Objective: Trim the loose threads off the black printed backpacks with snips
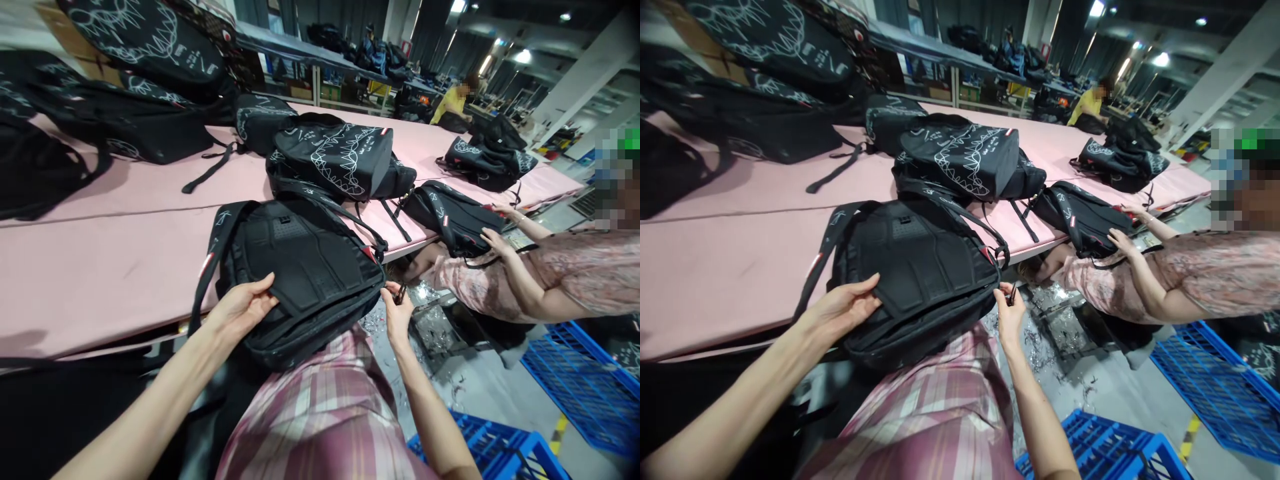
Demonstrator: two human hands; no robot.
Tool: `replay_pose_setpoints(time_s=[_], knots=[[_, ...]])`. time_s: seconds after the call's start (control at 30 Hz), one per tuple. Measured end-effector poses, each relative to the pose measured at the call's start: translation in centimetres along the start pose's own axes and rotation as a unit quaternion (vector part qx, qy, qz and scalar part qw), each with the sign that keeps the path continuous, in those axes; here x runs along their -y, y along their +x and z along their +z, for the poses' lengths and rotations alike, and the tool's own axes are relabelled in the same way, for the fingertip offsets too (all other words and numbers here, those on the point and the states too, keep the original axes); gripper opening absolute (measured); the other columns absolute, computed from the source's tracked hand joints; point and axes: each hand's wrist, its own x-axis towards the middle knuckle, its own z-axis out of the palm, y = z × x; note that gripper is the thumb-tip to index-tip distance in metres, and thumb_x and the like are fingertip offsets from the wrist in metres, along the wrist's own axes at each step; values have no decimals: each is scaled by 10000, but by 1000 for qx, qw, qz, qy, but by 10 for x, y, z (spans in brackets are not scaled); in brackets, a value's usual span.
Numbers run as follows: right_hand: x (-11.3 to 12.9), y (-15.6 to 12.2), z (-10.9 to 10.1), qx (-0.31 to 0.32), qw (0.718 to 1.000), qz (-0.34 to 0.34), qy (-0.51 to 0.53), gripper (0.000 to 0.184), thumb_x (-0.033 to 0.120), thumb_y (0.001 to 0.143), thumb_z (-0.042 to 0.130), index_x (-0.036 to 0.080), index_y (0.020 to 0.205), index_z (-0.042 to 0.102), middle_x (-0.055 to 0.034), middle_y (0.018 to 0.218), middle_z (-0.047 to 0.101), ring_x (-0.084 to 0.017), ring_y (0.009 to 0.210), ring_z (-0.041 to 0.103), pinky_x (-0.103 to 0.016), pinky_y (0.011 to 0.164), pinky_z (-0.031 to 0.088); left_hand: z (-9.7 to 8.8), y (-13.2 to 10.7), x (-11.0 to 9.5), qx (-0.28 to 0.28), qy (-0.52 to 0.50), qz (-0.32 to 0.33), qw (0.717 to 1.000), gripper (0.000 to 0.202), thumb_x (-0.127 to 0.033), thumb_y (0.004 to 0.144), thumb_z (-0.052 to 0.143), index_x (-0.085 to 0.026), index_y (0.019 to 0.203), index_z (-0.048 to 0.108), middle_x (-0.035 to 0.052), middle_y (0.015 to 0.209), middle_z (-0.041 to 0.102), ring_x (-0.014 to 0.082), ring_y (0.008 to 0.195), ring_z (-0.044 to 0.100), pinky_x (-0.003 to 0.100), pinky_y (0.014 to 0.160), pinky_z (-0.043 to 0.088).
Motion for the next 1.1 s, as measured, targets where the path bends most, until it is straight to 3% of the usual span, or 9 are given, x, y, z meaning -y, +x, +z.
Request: replay_pose_setpoints(time_s=[0.07,0.17,0.3,0.4,0.6,0.7,0.83,0.97,1.1], knots=[[7,-1,1,29,994,-69,-77,235,375,782,558,157,807,641,-22,746,618,-142,683,548,-258,654,420,0,2,2,7,1,13,1000,203,7,849,429,-97,732,559,13,584,624,89,463,604,167,474,533],[14,0,1,60,956,-148,-246,280,421,773,582,170,889,632,-41,822,610,-167,743,562,-259,639,393,1,8,9,22,-2,20,1000,173,7,842,444,-76,762,573,30,617,635,102,500,620,189,506,549],[14,13,2,67,888,-104,-442,236,373,770,595,180,903,626,-64,855,614,-183,697,558,-263,564,328,4,20,26,42,-6,4,999,150,11,826,471,-60,769,590,58,654,651,122,547,638,220,563,566],[5,21,0,90,862,-95,-489,178,299,800,553,181,909,630,-63,854,615,-170,673,547,-256,552,295,4,29,38,50,-2,3,999,128,13,817,483,-40,782,595,82,681,664,140,592,653,256,611,579],[-29,30,-11,61,892,-146,-423,252,244,855,418,171,977,625,-82,979,622,-167,725,549,-262,599,314,0,36,53,61,25,4,998,70,-2,789,539,-28,769,601,97,650,664,157,585,656,279,627,580],[-43,37,-14,57,919,-131,-367,307,295,869,361,145,880,629,-99,880,631,-188,728,545,-278,634,342,-2,41,60,54,24,-7,998,37,-22,778,568,-27,780,605,110,668,673,173,610,663,301,651,580],[-48,33,-22,97,925,-129,-345,319,326,868,331,155,766,580,-63,724,602,-176,655,521,-276,620,362,-9,52,71,12,19,-21,1000,29,-35,787,568,-34,780,596,99,628,668,171,574,656,325,668,578],[-40,-3,-30,175,929,-127,-300,224,274,840,363,177,736,536,-24,663,576,-155,606,515,-260,598,390,-16,60,80,-11,6,-30,999,45,-32,797,553,-46,785,594,76,591,656,161,547,649,313,664,575],[-25,-63,-10,295,921,-179,-184,221,112,759,353,182,823,553,-36,744,588,-158,686,545,-259,635,423,-12,62,85,7,-1,-46,999,56,-54,807,554,-58,775,599,82,622,669,154,549,650,280,629,573]])
